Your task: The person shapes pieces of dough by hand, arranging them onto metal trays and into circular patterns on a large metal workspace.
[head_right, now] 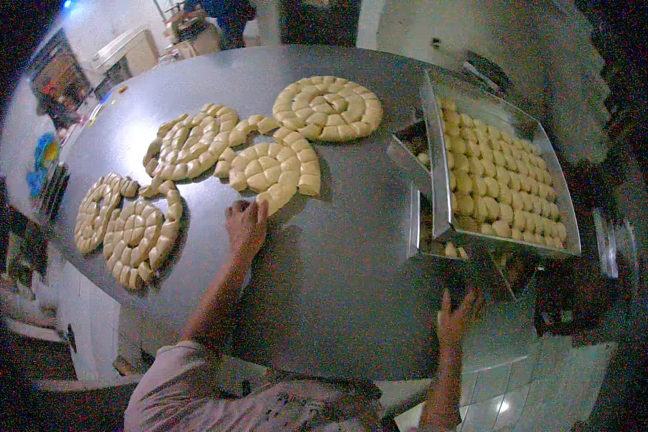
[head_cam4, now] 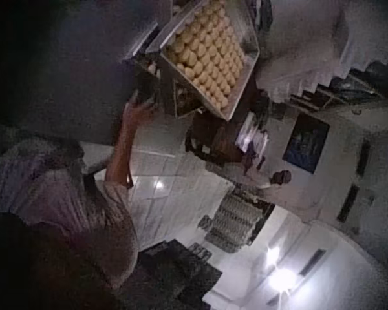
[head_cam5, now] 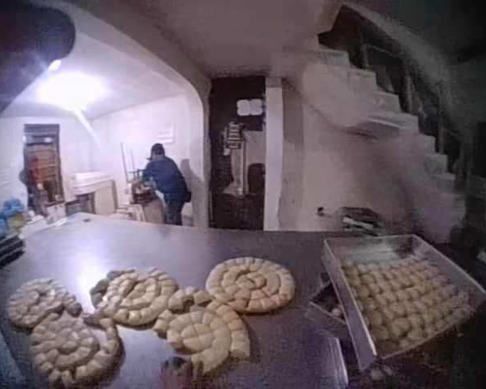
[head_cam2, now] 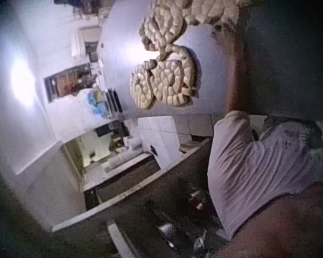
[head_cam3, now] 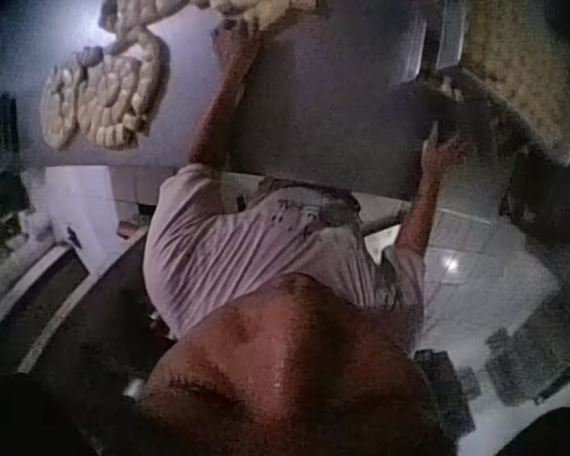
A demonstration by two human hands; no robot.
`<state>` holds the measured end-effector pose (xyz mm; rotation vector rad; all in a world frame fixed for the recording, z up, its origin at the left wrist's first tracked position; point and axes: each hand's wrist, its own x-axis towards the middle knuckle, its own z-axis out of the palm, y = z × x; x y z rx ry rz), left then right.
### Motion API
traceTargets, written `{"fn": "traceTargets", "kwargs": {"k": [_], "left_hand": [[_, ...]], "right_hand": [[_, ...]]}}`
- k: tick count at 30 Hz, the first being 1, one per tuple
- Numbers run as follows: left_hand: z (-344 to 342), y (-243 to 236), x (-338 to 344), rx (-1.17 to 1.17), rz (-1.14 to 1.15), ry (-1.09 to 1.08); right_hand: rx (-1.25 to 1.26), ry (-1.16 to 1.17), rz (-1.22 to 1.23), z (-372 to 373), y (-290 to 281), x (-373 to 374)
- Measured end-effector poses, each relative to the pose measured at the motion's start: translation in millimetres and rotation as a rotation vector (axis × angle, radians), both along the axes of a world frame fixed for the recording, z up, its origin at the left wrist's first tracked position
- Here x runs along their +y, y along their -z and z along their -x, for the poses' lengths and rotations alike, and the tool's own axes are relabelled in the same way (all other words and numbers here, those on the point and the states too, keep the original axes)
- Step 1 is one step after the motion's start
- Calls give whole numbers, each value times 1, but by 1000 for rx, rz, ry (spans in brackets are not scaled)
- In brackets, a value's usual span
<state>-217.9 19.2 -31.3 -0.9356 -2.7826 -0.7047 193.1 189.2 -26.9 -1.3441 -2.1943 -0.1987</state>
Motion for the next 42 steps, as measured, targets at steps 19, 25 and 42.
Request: {"fn": "traceTargets", "kwargs": {"k": [19,25,42], "left_hand": [[-92,-38,-81,-1088,-459,349],[-147,-59,-27,-1175,-455,445],[-191,-55,11,-1172,-482,227]], "right_hand": [[156,124,342,-71,2,25],[156,-338,148,-51,-4,-14],[821,-718,676,-104,-221,121]]}}
